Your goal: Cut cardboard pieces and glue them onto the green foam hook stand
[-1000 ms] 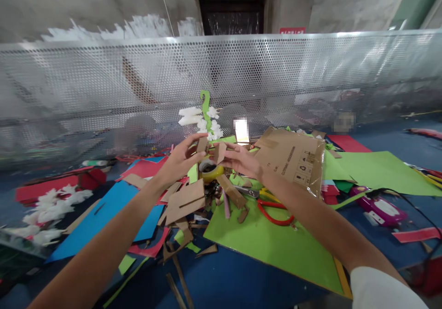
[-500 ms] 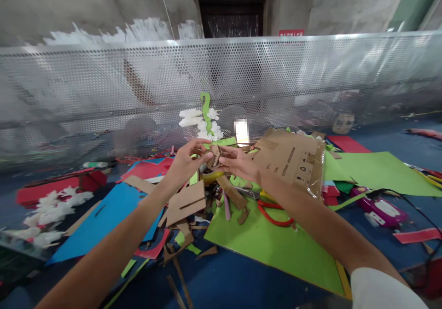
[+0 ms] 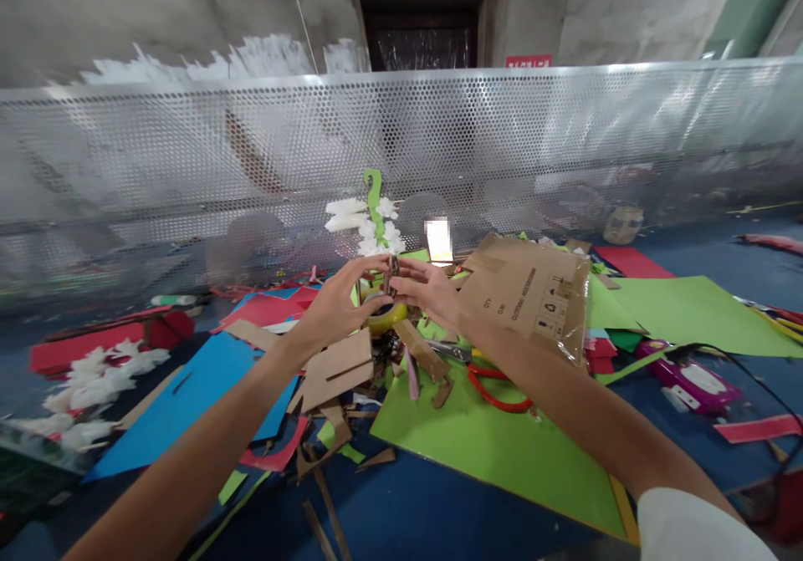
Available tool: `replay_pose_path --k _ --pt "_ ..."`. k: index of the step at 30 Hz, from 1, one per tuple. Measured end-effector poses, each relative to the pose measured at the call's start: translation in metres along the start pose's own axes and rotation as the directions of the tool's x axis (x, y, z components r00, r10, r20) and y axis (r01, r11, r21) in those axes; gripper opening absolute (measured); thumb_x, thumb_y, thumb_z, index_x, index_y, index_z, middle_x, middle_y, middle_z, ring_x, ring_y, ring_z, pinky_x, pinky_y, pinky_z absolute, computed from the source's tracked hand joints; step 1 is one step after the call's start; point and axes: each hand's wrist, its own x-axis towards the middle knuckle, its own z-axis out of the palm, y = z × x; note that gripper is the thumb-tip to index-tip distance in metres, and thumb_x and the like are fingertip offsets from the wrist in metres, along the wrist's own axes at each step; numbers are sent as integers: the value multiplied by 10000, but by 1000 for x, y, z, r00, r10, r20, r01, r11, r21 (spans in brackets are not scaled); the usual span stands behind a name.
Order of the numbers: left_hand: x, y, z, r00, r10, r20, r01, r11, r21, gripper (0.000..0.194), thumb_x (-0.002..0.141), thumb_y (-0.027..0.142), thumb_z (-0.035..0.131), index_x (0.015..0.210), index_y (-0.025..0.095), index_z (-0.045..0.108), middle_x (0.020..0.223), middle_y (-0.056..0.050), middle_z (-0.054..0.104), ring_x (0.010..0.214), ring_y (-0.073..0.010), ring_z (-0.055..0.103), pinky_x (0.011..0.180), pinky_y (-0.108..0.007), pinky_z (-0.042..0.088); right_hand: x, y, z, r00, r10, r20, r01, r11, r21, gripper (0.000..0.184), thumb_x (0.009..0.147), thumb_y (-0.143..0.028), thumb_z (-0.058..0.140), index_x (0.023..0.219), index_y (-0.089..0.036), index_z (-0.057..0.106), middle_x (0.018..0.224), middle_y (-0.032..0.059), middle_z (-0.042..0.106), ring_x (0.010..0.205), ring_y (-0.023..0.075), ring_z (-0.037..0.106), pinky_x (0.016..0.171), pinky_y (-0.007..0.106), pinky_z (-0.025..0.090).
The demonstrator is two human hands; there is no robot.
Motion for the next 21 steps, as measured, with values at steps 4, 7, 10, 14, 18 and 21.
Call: replay_pose_path --k 4,7,10,14,18,21 --pt "0 -4 3 999 52 2 -52 999 -7 454 998 322 691 1433 288 563 1445 -115 652 1372 -292 599 1164 -533 492 1 4 -2 1000 -16 15 17 999 -31 574 762 -347 943 1283 -237 728 1257 96 731 1103 246 745 941 406 675" --pt "-1 -7 3 996 90 8 -90 996 -4 443 1010 318 673 1442 299 576 1465 -121 632 1393 -290 581 1164 -535 493 -1 3 -1 1000 -5 -12 4 999 -48 584 729 -335 963 1255 -228 732 1273 102 719 1147 260 723 918 392 678" --pt "-2 -8 3 994 106 14 -106 994 -2 449 1018 317 659 1458 297 571 1491 -131 611 1419 -292 560 1171 -539 489 -3 -1 1 999 17 -33 -18 998 -53 595 704 -329 978 1235 -218 735 1249 101 727 1132 256 724 917 391 674" --pt "-2 -7 0 997 78 17 -77 996 -47 440 996 345 688 1424 289 606 1470 -125 634 1400 -300 577 1176 -529 482 -3 -3 3 999 48 -17 -49 997 -58 604 703 -353 978 1237 -207 738 1254 111 740 1141 261 729 971 432 657" --pt "1 -3 -3 986 -156 -52 134 946 -296 463 950 423 726 1363 247 617 1367 -131 685 1204 -281 691 1063 -480 557 -1 -4 1 1000 -21 -12 19 996 -86 615 747 -408 944 1289 -221 724 1295 114 743 1190 282 722 1074 517 603" --pt "5 -2 -2 911 -410 36 361 754 -548 410 950 528 690 1209 215 638 1168 -104 753 1060 -248 733 990 -451 590 -1 -7 -1 989 -150 14 149 951 -272 638 740 -370 948 1324 -248 723 1324 97 742 1265 295 685 1153 556 537"
